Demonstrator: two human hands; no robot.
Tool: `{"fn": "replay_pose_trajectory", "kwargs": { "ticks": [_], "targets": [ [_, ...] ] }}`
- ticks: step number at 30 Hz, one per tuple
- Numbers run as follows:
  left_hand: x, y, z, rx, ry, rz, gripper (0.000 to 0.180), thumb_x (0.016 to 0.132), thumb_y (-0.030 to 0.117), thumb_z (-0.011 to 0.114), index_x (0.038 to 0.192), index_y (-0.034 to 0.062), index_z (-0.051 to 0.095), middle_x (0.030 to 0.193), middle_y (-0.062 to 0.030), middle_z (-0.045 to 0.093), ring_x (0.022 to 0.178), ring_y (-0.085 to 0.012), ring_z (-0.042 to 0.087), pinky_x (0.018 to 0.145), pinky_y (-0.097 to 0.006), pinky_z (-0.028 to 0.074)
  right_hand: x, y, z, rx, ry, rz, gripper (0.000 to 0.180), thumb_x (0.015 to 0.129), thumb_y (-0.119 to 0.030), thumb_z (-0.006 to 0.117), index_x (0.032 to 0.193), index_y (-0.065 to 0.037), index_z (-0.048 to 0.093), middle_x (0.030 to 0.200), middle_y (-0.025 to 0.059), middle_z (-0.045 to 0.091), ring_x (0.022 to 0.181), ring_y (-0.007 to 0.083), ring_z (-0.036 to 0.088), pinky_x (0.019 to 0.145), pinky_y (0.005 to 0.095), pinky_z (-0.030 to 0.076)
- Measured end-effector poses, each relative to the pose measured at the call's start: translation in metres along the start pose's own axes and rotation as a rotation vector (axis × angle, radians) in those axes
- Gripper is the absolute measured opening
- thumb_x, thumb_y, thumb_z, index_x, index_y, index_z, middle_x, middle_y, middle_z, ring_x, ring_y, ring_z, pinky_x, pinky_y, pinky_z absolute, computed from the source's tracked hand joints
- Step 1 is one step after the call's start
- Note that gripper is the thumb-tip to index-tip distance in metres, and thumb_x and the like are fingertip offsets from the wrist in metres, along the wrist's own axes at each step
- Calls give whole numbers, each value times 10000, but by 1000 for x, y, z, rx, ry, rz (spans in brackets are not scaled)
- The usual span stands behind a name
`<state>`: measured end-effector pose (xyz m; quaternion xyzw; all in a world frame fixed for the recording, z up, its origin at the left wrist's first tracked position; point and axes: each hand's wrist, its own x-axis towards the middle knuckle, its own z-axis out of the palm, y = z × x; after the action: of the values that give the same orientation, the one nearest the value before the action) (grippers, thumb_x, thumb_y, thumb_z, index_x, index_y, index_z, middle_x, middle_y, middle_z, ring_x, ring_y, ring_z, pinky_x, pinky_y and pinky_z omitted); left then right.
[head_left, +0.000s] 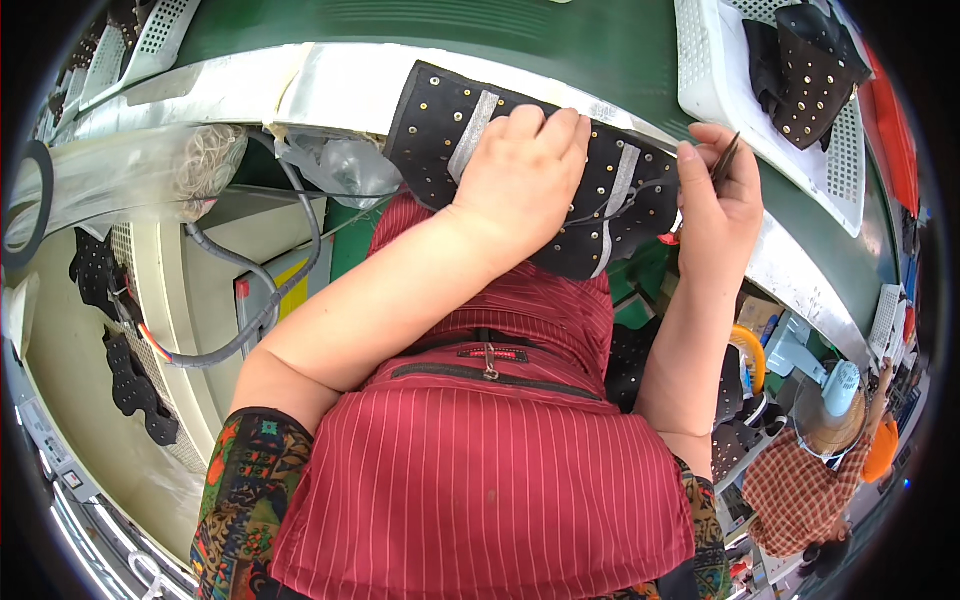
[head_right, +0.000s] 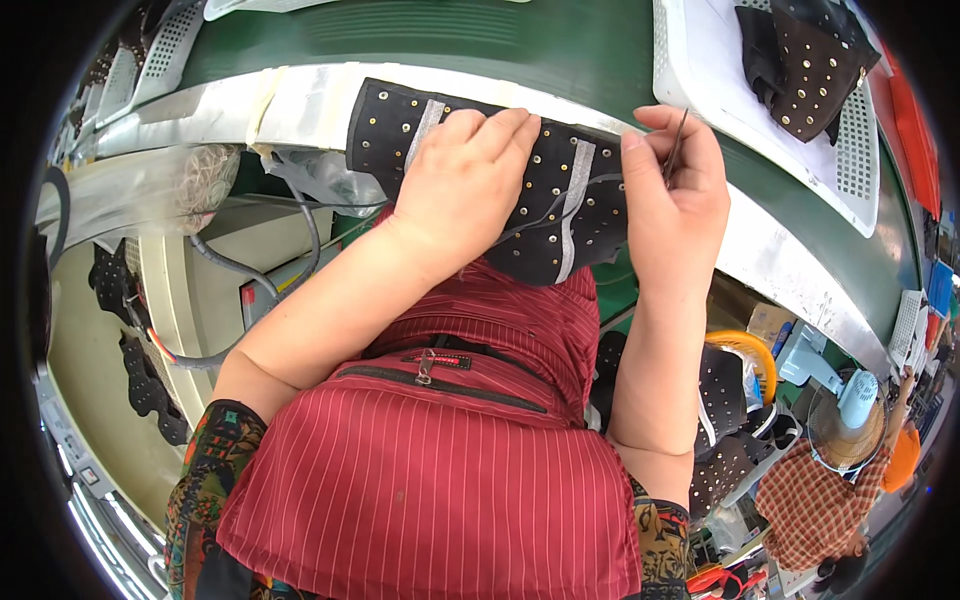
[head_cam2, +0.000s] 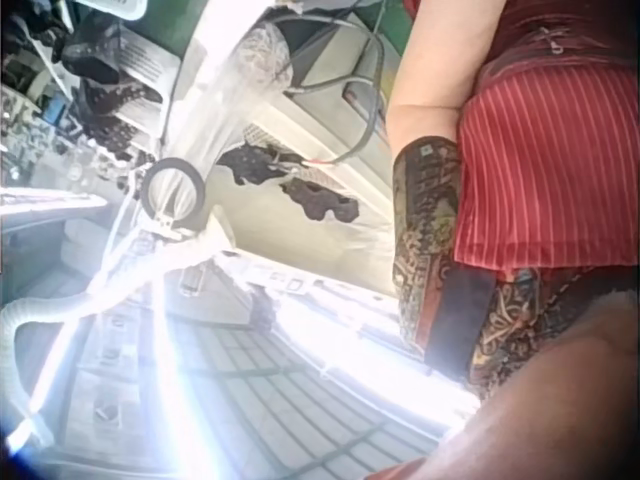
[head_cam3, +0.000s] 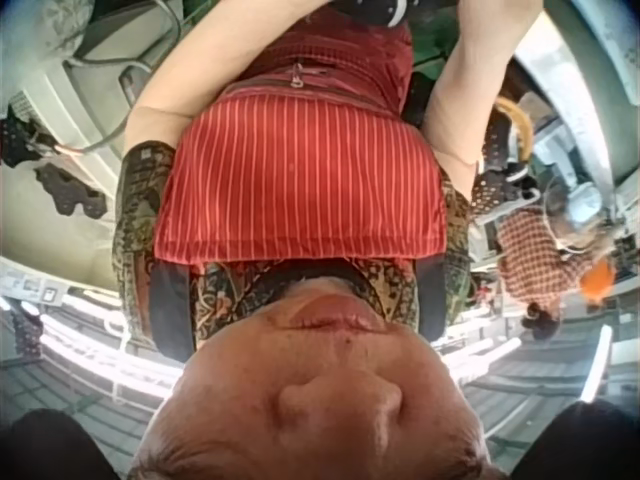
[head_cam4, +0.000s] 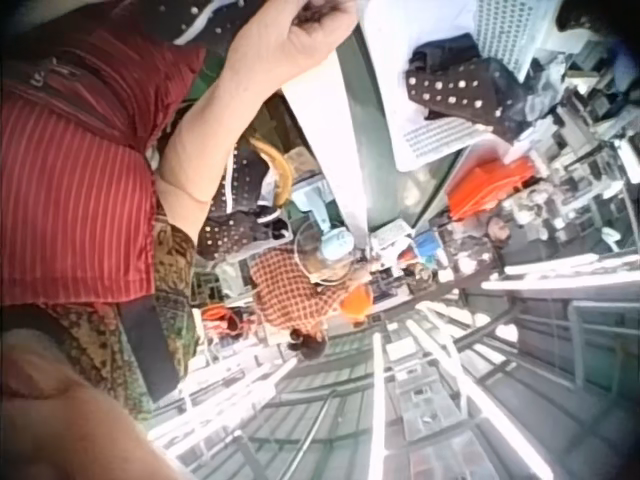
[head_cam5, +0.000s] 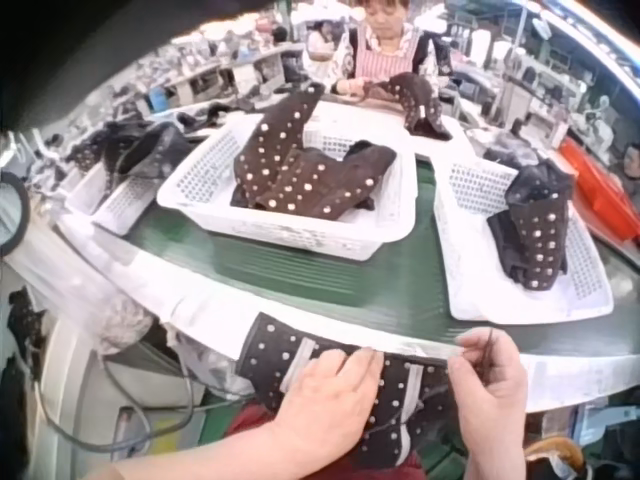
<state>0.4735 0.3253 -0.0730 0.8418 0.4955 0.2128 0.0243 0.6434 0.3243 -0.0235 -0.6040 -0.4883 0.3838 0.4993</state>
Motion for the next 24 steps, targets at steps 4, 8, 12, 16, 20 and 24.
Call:
{"fn": "replay_pose_trajectory", "kwargs": {
  "ticks": [4,8,12,16,20,24],
  "targets": [
    [9,-13,-12,-335,-55,-171,382,697,117,694,1055,77,568,983,-69,620,887,-276,561,777,-375,470,-30,-4,9,-216,-146,-169,226,805,6,618,1019,-49,567,740,-9,540,628,64,493,556,200,397],
    [10,-11,-15,-335,-25,-233,243,789,152,660,1011,96,580,887,-91,636,812,-291,578,737,-373,479,-45,-14,35,-468,-474,-476,327,687,2,656,985,-73,544,848,100,557,740,295,579,622,377,486],
    [10,-26,-3,-428,25,-239,117,871,159,583,949,73,600,929,-113,651,803,-280,613,737,-347,493,-53,-10,46,-336,-503,-561,422,699,12,657,1094,-69,533,982,125,532,875,306,569,715,374,501],
    [7,-37,-8,-593,63,-265,139,892,173,570,933,43,596,1090,-121,640,933,-273,625,809,-321,485,-50,-9,28,-199,-346,-401,377,848,-7,565,1218,-71,529,1075,121,551,891,230,584,770,309,500],
    [6,-43,-6,-594,75,-246,166,895,181,572,915,18,598,1067,-123,643,900,-240,635,798,-309,488,-39,-5,10,-111,-284,58,392,997,-269,365,1271,-15,482,904,101,554,845,152,540,739,249,421],
    [10,-45,-12,-741,-56,-361,188,904,186,563,936,6,604,1041,-96,650,861,-173,638,782,-280,485,-31,10,11,-220,-285,-45,420,984,-281,374,1246,26,492,1126,209,581,1089,301,536,957,362,375]
  ]
}}
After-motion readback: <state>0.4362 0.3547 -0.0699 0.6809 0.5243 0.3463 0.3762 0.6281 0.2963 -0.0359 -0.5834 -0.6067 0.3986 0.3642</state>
